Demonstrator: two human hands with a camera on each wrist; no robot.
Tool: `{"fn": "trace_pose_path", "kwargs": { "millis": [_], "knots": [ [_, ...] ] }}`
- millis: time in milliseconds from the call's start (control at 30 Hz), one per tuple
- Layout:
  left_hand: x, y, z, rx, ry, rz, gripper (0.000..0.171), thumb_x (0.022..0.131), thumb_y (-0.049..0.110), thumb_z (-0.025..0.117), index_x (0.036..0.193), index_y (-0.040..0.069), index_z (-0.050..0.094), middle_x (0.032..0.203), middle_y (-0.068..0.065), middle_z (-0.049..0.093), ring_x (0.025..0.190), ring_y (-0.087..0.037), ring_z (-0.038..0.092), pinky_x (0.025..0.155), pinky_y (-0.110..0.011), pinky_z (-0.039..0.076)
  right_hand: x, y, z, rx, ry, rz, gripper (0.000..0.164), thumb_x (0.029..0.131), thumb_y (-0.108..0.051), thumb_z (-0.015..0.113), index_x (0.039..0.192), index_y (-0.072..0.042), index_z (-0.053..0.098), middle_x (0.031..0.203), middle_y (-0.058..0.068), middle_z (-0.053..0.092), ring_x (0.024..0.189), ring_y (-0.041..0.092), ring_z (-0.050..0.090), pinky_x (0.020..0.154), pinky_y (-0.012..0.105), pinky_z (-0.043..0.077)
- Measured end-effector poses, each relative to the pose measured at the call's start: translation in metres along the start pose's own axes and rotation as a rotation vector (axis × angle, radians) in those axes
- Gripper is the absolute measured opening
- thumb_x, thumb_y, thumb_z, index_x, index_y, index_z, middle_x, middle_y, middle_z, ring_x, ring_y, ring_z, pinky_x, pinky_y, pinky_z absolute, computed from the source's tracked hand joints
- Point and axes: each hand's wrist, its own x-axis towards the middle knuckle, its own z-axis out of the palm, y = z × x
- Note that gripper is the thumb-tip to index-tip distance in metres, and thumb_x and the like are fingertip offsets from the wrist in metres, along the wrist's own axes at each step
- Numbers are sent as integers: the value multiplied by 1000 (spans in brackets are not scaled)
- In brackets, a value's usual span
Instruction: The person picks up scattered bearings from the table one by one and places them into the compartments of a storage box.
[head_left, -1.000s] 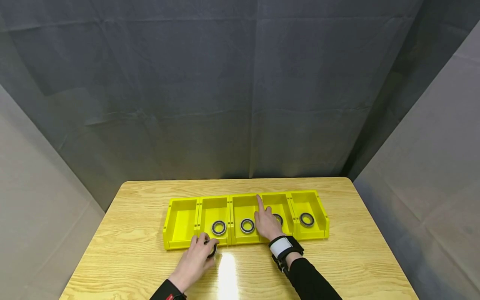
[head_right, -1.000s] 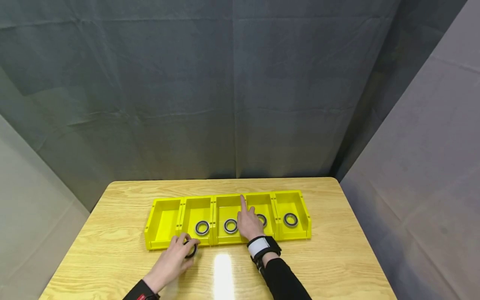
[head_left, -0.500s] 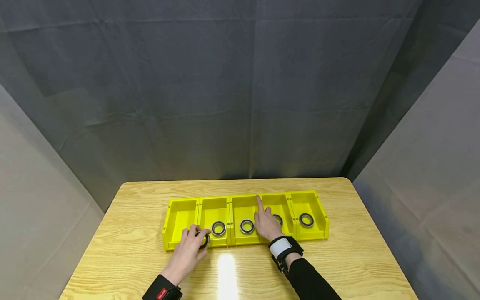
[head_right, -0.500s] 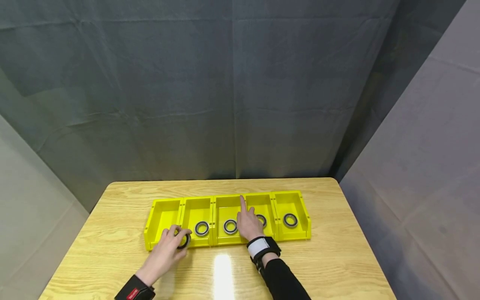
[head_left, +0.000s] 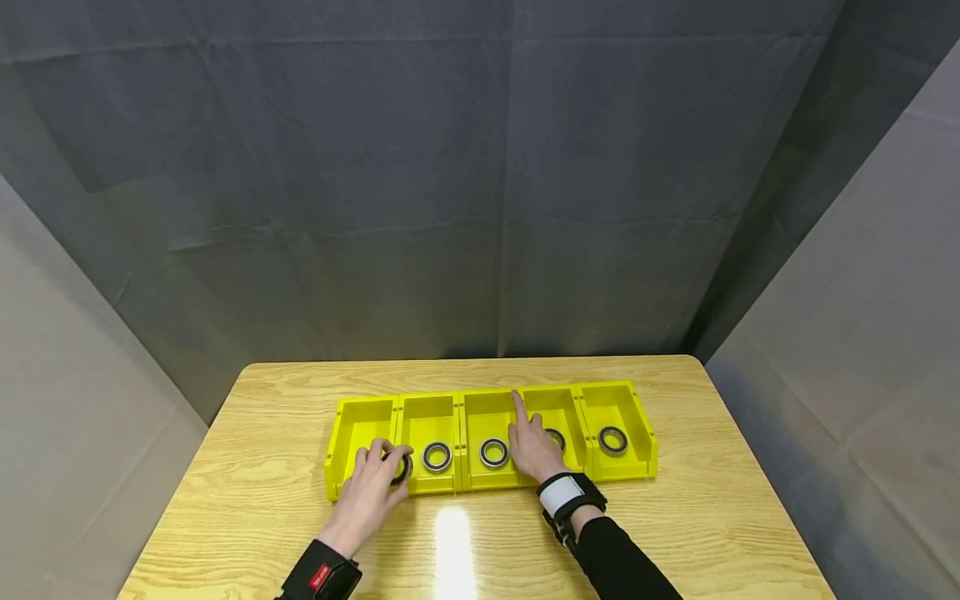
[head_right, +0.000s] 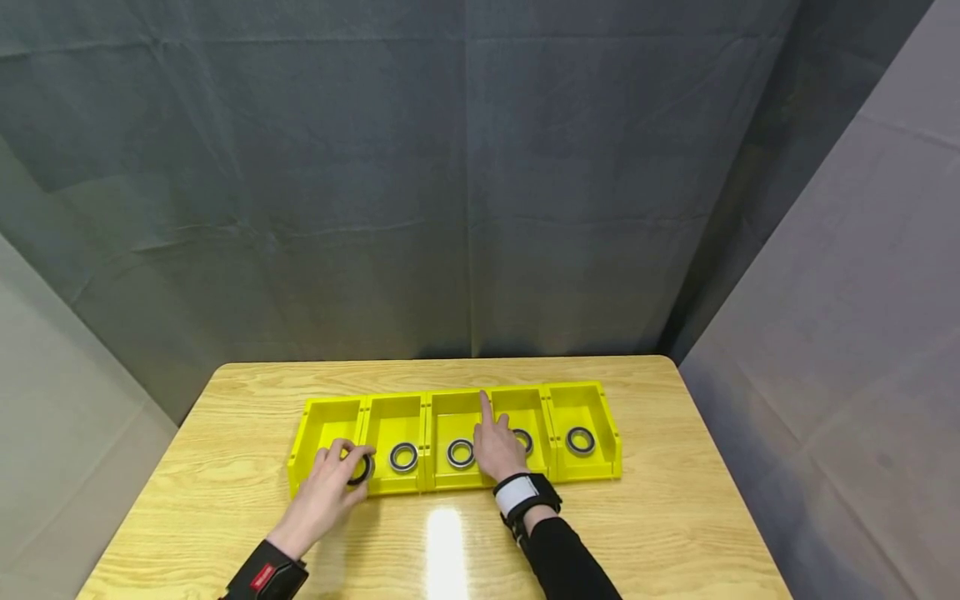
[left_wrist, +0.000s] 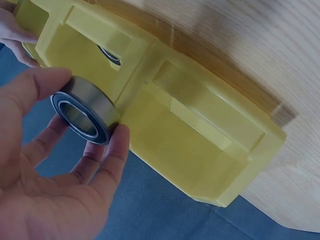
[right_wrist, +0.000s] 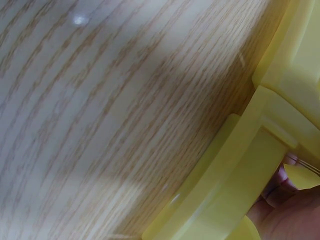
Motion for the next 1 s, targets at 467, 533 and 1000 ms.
{"fn": "trace_pose_path", "kwargs": {
  "millis": [467,533,1000],
  "knots": [
    [11,-7,-4,-18,36,-30,44,85,9,78,127,10,65,117,-18,57,98,-35,52,54,-30,48,0,1,0,7,2,-5,61,107,-23,45,161,-21,18,116,32,54,45,22,44,43,30,33],
    [12,-9,-4,-27,39,-37,44,85,9,77,127,10,65,118,-19,56,96,-35,52,53,-28,46,0,1,0,9,1,-6,60,107,-23,44,161,-21,17,117,33,54,45,22,44,42,30,33],
    [18,-23,-6,-51,64,-102,46,86,8,75,130,7,63,122,-24,54,98,-38,50,58,-33,47,1,1,0,1,7,-12,61,107,-23,44,161,-21,17,114,32,55,47,22,46,44,30,34]
  ]
}}
